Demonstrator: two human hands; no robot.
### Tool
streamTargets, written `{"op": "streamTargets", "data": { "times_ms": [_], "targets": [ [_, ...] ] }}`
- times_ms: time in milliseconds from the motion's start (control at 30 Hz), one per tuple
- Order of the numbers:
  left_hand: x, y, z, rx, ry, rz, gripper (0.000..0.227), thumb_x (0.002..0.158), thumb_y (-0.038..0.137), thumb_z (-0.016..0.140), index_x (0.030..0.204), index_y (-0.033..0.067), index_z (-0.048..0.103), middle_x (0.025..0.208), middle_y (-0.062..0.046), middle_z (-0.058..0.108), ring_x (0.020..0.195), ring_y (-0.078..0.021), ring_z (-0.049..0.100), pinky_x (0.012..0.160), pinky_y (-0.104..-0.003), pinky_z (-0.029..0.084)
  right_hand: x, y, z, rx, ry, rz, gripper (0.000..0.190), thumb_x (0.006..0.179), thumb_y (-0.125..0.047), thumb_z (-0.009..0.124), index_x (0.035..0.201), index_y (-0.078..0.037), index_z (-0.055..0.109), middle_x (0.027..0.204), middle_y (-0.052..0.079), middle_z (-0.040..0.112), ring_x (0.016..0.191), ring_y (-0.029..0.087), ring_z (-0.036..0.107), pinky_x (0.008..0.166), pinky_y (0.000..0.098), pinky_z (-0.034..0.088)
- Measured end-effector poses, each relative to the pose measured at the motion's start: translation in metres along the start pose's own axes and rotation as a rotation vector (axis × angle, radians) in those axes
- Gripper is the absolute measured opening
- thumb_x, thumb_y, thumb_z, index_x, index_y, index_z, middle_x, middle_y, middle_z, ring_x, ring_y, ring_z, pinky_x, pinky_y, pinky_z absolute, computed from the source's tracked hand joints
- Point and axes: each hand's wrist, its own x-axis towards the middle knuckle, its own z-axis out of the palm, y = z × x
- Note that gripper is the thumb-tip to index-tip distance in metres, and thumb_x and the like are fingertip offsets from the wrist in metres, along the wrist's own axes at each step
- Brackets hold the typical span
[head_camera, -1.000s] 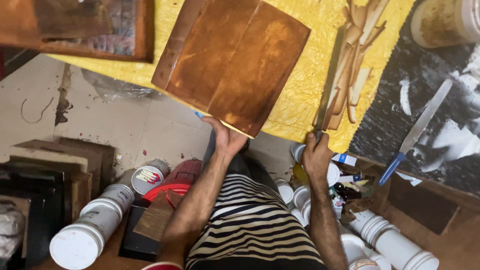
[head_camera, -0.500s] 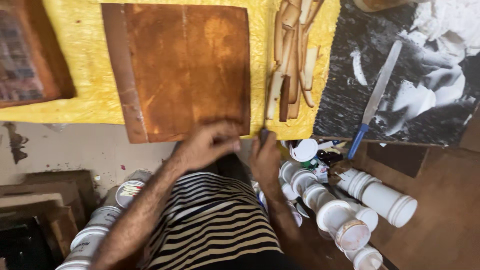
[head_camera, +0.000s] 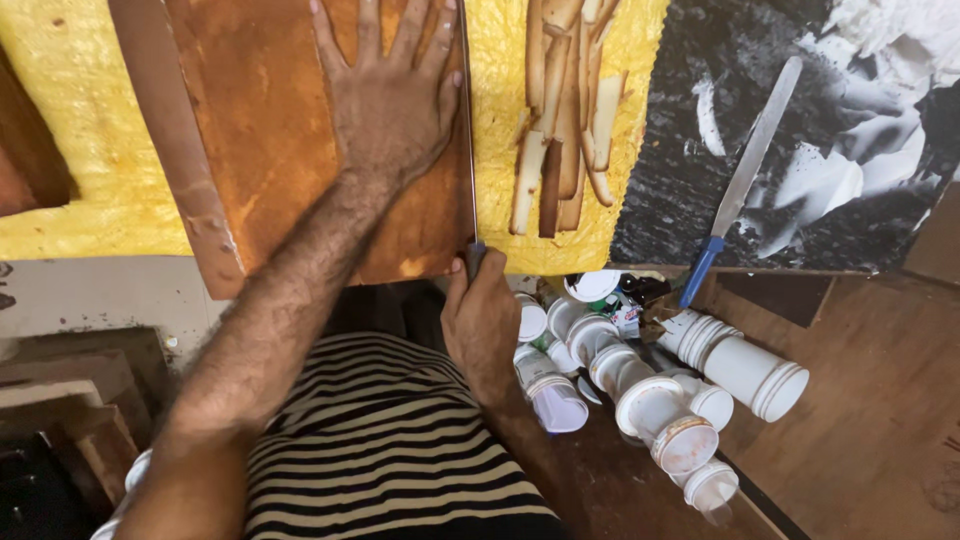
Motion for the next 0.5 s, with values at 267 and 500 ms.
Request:
{"op": "streamTargets", "data": {
  "times_ms": [267, 500],
  "targets": [
    [0.002, -0.005, 0.013, 0.123, 0.106, 0.063, 0.049, 0.113, 0.040, 0.057, 0.153, 0.0120, 0.055, 0.155, -0.016, 0.052, 0.144, -0.0416, 0.043, 0.116, -0.076, 0.011, 0.004, -0.004, -0.014, 0.008, -0.111, 0.033, 0.027, 0.103, -0.019, 0.058, 0.111, 0.003, 0.046, 0.078, 0.032, 0.064, 0.072, 0.053, 0.064, 0.060, 0.0588, 0.048],
    [0.000, -0.004, 0.014, 0.065, 0.190, 0.082, 0.034, 0.107, 0.032, 0.064, 0.135, 0.0119, 0.066, 0.121, -0.011, 0.065, 0.113, -0.0341, 0.060, 0.105, -0.072, 0.029, 0.016, -0.004, -0.010, 0.033, -0.173, 0.056, 0.029, 0.104, -0.021, 0.055, 0.111, 0.003, 0.042, 0.078, 0.034, 0.065, 0.074, 0.056, 0.063, 0.063, 0.0615, 0.048]
  ]
}}
